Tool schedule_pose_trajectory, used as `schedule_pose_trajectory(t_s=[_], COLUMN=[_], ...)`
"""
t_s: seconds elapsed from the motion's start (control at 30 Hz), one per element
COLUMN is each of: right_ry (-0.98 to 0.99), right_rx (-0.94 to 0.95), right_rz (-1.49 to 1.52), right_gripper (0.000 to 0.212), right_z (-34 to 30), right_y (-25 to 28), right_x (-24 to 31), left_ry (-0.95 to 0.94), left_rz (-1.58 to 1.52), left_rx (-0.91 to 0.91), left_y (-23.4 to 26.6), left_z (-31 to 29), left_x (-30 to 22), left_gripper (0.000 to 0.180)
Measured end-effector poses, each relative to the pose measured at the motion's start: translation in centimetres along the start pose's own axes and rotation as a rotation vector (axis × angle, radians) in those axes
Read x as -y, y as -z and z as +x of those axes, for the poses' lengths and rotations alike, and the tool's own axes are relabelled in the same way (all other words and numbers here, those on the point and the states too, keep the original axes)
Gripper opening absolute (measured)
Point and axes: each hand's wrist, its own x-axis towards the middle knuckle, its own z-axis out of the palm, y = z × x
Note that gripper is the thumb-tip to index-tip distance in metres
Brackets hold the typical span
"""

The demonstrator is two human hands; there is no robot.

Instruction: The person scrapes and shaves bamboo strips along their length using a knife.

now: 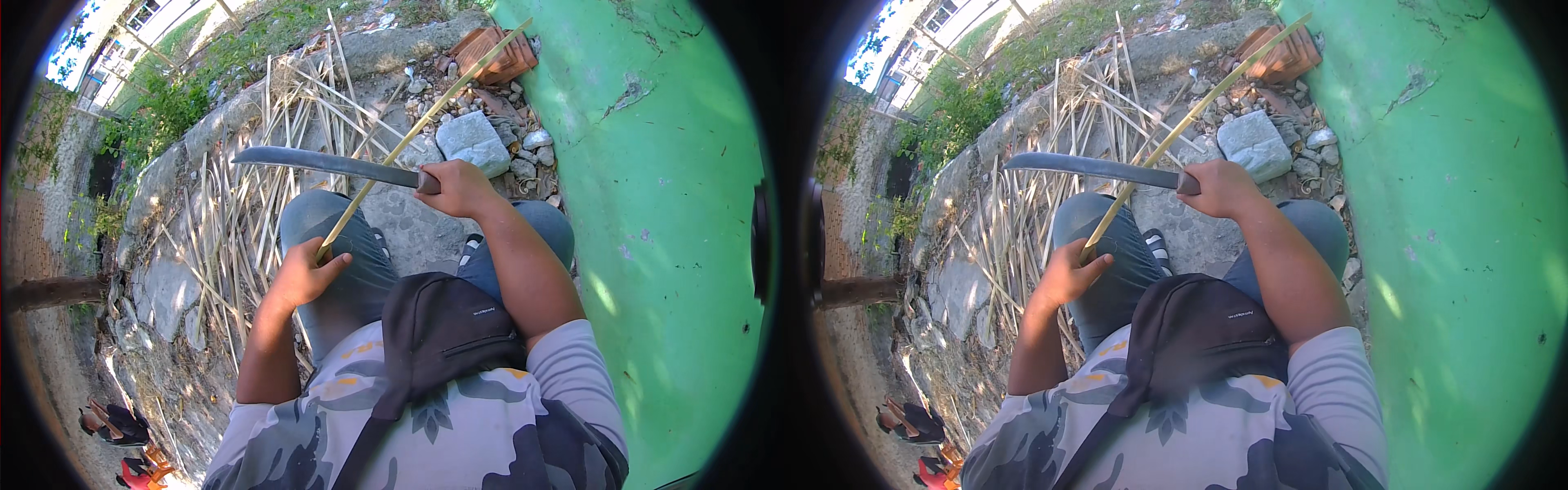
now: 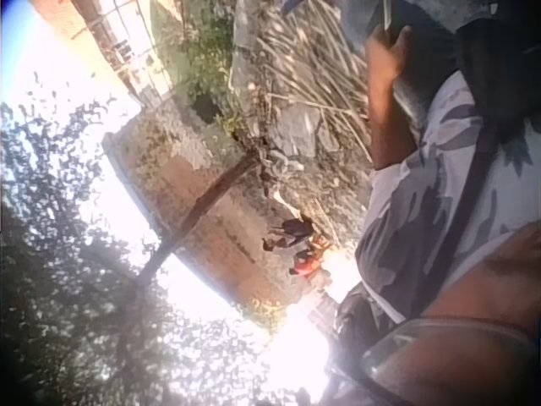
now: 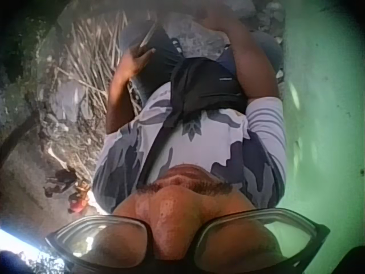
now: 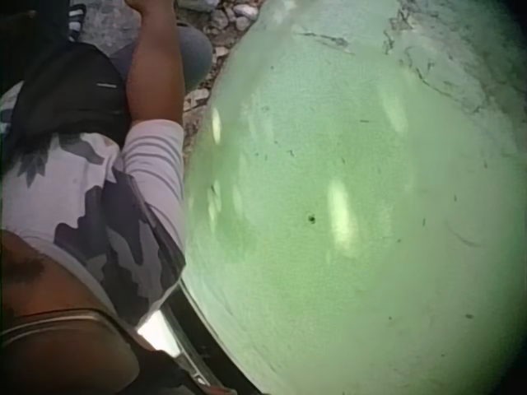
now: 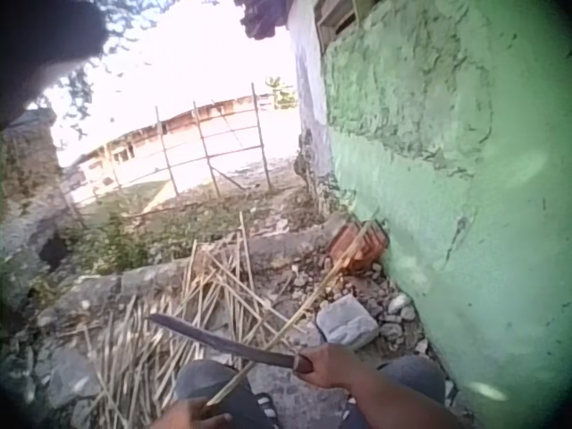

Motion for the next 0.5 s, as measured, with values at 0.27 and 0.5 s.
schedule_pose_trajectory(t_s=[0.27,0.5], right_ry=[-0.007,0.021], right_rx=[0.009,-0.011], right_rz=[-0.027,-0.010], right_gripper=[0.029,0.029], right_z=[0.03,-0.13], right_y=[-0.21,-0.16], right_x=[-0.01,-0.24], left_ry=[0.020,0.009], left_rz=[0.017,0.017], left_rx=[0.009,0.025], left_y=[-0.10,-0.16], left_z=[0.16,0.16], left_x=[0.27,0.33], left_gripper=[0.048,0.041])
